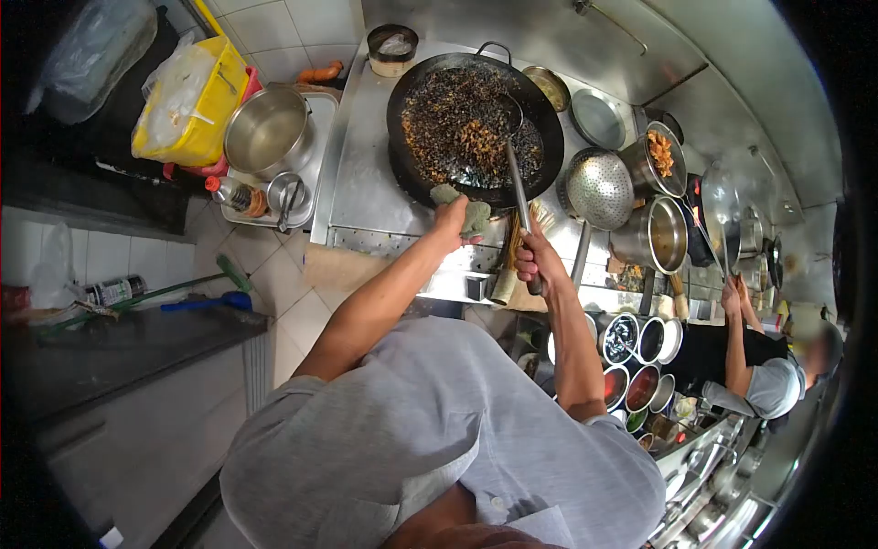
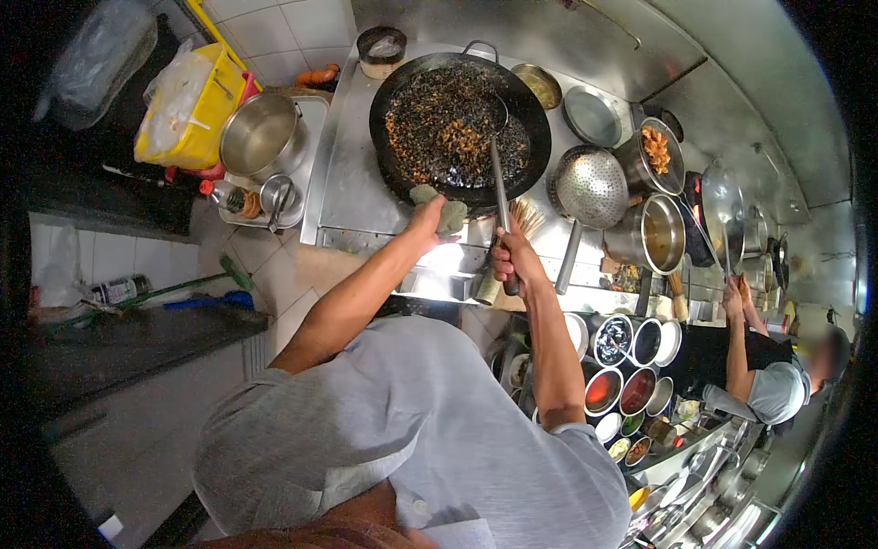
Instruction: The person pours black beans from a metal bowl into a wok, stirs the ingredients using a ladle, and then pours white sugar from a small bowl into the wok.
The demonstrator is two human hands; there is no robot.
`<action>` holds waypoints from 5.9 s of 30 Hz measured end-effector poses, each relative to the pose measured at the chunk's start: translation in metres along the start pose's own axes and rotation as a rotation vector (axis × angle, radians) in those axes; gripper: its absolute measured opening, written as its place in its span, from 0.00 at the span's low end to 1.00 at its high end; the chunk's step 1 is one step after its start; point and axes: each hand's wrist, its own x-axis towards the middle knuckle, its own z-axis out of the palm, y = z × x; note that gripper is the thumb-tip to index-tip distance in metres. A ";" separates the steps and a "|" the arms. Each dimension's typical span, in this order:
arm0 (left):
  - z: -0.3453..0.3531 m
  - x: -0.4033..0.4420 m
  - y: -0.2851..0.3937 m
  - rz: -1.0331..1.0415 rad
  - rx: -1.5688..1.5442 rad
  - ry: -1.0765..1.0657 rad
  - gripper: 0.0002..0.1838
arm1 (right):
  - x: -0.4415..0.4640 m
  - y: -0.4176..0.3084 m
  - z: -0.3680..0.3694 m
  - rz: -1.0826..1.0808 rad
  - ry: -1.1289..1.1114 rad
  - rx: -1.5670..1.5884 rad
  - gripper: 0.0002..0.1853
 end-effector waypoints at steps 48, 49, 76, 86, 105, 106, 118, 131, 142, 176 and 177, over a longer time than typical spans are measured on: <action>-0.006 -0.015 0.000 0.035 0.112 -0.002 0.25 | 0.009 -0.087 -0.014 -0.606 0.434 -1.116 0.30; -0.007 -0.012 -0.001 0.019 0.104 -0.013 0.25 | 0.015 -0.098 -0.010 -0.628 0.465 -1.155 0.29; -0.003 -0.020 0.004 -0.046 0.038 -0.030 0.23 | -0.177 -0.028 -0.011 -0.491 0.527 -1.615 0.34; -0.001 -0.014 0.002 -0.034 -0.015 -0.041 0.18 | -0.200 -0.010 -0.018 -0.165 0.473 -2.022 0.41; -0.007 0.002 -0.003 -0.081 0.028 -0.042 0.21 | -0.071 0.001 0.000 -0.404 0.538 -0.948 0.34; -0.005 -0.003 -0.002 -0.065 0.030 -0.039 0.21 | -0.039 0.009 -0.025 -0.542 0.574 -0.971 0.34; 0.002 -0.016 0.007 -0.055 0.041 -0.083 0.20 | 0.009 0.001 0.003 -0.036 -0.129 0.403 0.19; -0.003 -0.013 0.005 -0.068 0.080 -0.058 0.21 | -0.100 -0.001 0.051 -0.405 0.294 -0.949 0.36; -0.004 -0.016 0.004 -0.066 0.065 -0.093 0.21 | -0.026 0.006 -0.007 0.107 0.144 0.035 0.11; -0.006 -0.013 0.008 -0.040 0.044 -0.122 0.18 | -0.037 -0.101 -0.075 -0.752 0.343 -2.508 0.45; -0.007 -0.012 0.008 -0.044 0.032 -0.092 0.18 | -0.046 -0.106 -0.088 -0.747 0.349 -2.506 0.45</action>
